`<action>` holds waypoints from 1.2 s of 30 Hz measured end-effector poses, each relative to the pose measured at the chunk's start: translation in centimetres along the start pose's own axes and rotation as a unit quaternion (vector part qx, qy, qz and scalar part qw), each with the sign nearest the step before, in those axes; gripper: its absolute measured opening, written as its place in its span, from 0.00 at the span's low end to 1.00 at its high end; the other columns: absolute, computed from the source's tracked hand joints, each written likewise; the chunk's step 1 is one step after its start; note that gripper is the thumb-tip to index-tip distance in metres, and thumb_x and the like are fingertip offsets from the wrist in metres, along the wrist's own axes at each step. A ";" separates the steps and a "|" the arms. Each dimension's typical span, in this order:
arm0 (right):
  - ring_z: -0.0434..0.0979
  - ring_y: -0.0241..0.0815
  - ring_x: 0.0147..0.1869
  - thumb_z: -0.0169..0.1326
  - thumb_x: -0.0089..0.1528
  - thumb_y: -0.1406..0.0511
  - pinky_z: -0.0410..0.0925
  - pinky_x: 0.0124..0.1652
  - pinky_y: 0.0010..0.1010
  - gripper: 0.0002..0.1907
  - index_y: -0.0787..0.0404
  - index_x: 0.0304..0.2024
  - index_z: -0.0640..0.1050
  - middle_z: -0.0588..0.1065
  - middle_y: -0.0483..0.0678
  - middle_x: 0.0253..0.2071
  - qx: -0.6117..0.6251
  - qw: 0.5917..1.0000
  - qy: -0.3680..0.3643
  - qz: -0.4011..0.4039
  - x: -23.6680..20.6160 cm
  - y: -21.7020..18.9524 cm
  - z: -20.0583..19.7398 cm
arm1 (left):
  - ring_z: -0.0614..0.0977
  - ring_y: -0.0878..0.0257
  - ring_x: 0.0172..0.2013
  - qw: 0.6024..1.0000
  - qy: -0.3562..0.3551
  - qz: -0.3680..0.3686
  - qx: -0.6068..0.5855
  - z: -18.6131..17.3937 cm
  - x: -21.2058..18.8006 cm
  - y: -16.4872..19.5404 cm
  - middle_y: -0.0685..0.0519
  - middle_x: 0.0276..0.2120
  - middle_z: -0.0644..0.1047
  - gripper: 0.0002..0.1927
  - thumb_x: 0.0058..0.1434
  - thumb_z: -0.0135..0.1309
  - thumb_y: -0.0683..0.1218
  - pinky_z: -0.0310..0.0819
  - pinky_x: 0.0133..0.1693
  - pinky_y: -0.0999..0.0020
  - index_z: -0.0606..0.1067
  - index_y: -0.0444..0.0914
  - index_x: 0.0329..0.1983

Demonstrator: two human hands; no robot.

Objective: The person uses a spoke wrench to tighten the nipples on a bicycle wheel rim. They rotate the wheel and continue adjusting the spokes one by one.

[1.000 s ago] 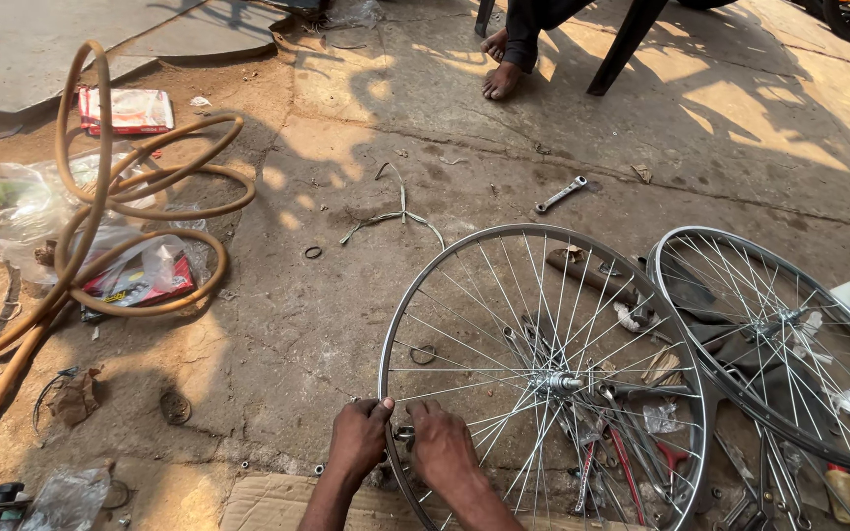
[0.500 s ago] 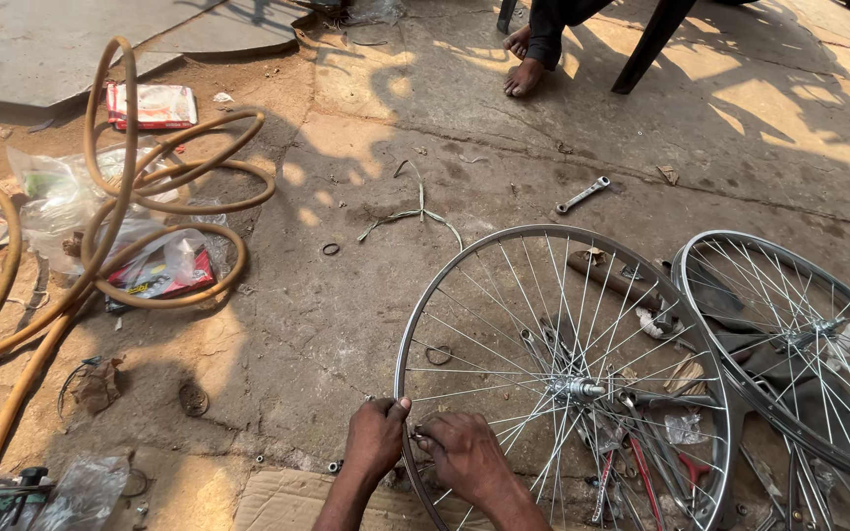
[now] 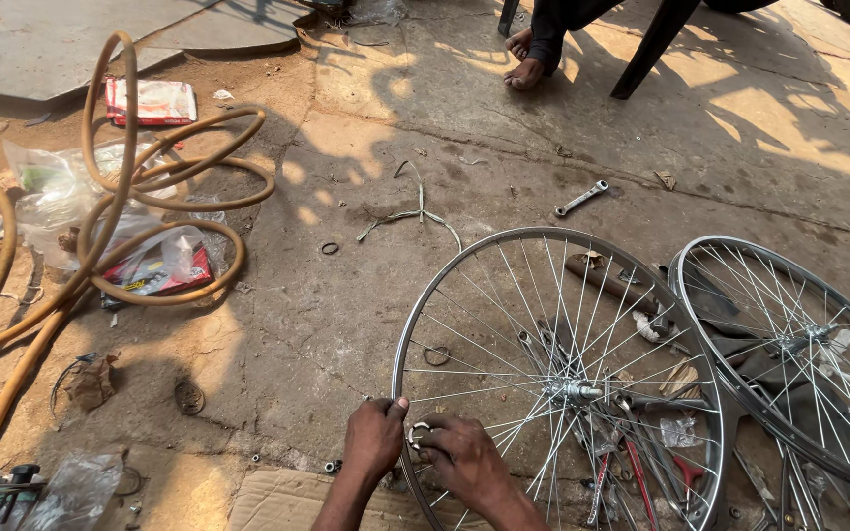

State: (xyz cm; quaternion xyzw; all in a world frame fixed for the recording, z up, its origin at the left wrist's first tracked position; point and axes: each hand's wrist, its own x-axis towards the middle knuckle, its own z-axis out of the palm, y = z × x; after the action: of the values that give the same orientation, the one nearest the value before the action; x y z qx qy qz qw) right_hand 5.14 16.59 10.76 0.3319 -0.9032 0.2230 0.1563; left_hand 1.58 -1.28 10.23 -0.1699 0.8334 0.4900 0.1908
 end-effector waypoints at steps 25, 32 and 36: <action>0.81 0.50 0.43 0.53 0.57 0.73 0.69 0.53 0.52 0.04 0.61 0.34 0.77 0.80 0.57 0.40 -0.071 0.996 0.038 0.045 -1.5 1.2 -2.4 | 0.83 0.47 0.53 0.991 0.083 0.071 0.075 -5.2 -9.0 -0.9 0.39 0.49 0.81 0.20 0.64 0.55 0.51 0.74 0.56 0.57 0.78 0.34 0.53; 0.79 0.53 0.44 0.49 0.61 0.73 0.69 0.54 0.50 0.07 0.63 0.36 0.78 0.77 0.58 0.39 -0.062 0.974 -0.147 0.162 0.8 -1.2 -3.6 | 0.84 0.47 0.46 0.973 0.166 0.151 0.047 -7.4 -14.2 3.9 0.40 0.44 0.83 0.18 0.64 0.54 0.52 0.76 0.50 0.57 0.80 0.34 0.49; 0.80 0.53 0.42 0.50 0.61 0.74 0.67 0.55 0.52 0.06 0.63 0.36 0.78 0.77 0.57 0.41 -0.048 0.958 -0.225 0.173 1.3 -1.4 -2.6 | 0.88 0.53 0.33 0.975 0.159 0.078 -0.131 -5.4 -13.5 1.7 0.40 0.35 0.86 0.17 0.64 0.53 0.49 0.81 0.40 0.60 0.80 0.33 0.48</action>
State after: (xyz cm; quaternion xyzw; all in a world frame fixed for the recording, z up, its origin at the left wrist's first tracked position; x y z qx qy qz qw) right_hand 5.45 16.21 13.93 0.2041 -0.9683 0.1228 -0.0759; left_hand 11.68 -3.96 20.41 -0.2034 0.7921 0.5754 -0.0070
